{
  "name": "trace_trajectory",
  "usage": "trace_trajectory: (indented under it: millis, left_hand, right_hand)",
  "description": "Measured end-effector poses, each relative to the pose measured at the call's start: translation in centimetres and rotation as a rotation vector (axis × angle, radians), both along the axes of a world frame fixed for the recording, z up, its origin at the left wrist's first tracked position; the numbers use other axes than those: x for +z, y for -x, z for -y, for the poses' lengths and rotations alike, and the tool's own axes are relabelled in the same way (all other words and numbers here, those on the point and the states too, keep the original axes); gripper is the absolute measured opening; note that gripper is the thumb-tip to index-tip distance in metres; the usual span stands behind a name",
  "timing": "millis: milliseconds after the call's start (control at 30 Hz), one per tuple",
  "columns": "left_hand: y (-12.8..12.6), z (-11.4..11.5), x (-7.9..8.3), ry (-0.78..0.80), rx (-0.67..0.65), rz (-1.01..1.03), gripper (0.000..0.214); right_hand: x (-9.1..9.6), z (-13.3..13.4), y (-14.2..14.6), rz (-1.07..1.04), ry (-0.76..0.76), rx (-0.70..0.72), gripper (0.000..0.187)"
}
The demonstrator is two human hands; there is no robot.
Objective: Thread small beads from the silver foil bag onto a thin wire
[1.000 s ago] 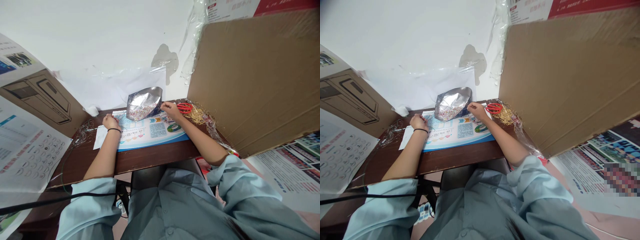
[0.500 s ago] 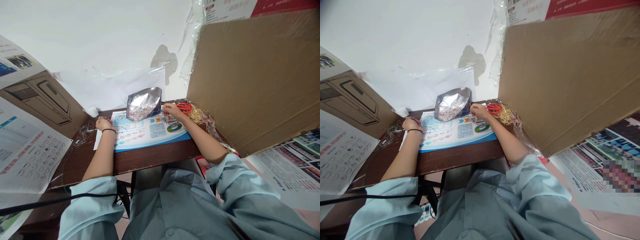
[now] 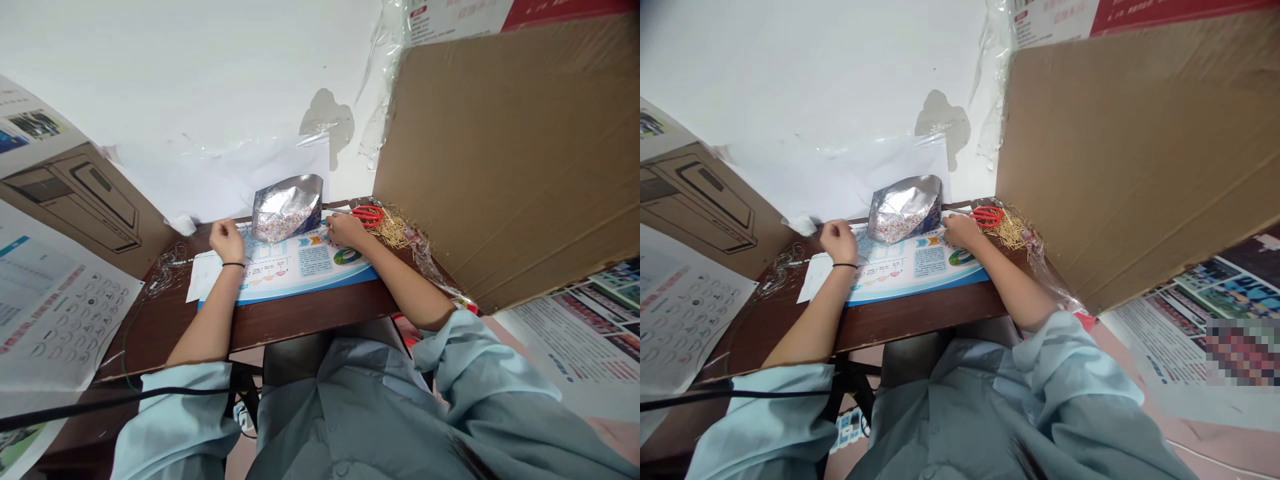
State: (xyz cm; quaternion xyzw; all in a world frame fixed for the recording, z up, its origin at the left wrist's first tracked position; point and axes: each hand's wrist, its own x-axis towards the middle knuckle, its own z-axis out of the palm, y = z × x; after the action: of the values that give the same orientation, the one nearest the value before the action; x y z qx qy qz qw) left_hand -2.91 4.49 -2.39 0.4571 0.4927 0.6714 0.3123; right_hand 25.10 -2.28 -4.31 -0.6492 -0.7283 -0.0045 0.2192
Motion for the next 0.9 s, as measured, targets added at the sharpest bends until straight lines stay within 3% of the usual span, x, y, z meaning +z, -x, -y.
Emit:
trace_trajectory:
  millis: [33, 100, 200, 300, 467, 633, 800, 900]
  left_hand:
    - [-0.9, 0.7, 0.0, -0.054, -0.014, -0.096, 0.013]
    - [-2.7, 2.2, -0.2, -0.097, -0.165, -0.244, 0.011]
    - [-4.8, 4.1, -0.9, -0.08, -0.435, -0.394, 0.007]
    - [-5.7, 4.9, -1.7, -0.081, -0.553, -0.513, 0.006]
    - [-5.1, 4.6, -1.9, -0.128, -0.544, -0.637, 0.013]
    - [-4.2, 3.8, -1.2, -0.193, -0.55, -0.799, 0.013]
    - [-2.0, 2.1, -0.7, -0.183, -0.33, -0.95, 0.008]
    - [-0.9, 1.4, -0.7, -0.151, -0.295, -1.1, 0.01]
  right_hand:
    - [0.0, 0.1, 0.4, -0.04, -0.041, 0.008, 0.019]
    - [0.0, 0.3, 1.5, -0.187, -0.092, 0.069, 0.02]
    - [0.0, 0.8, 3.5, -0.503, -0.038, 0.287, 0.023]
    - [-0.3, 1.1, 5.1, -0.681, 0.001, 0.419, 0.029]
    - [-1.6, 0.7, 5.7, -0.872, 0.095, 0.396, 0.021]
    - [-2.1, 0.2, 5.5, -0.848, 0.075, 0.356, 0.012]
    - [-2.1, 0.3, 5.3, -0.836, 0.052, 0.274, 0.01]
    - [-2.4, 0.1, 5.3, -0.808, 0.064, 0.272, 0.009]
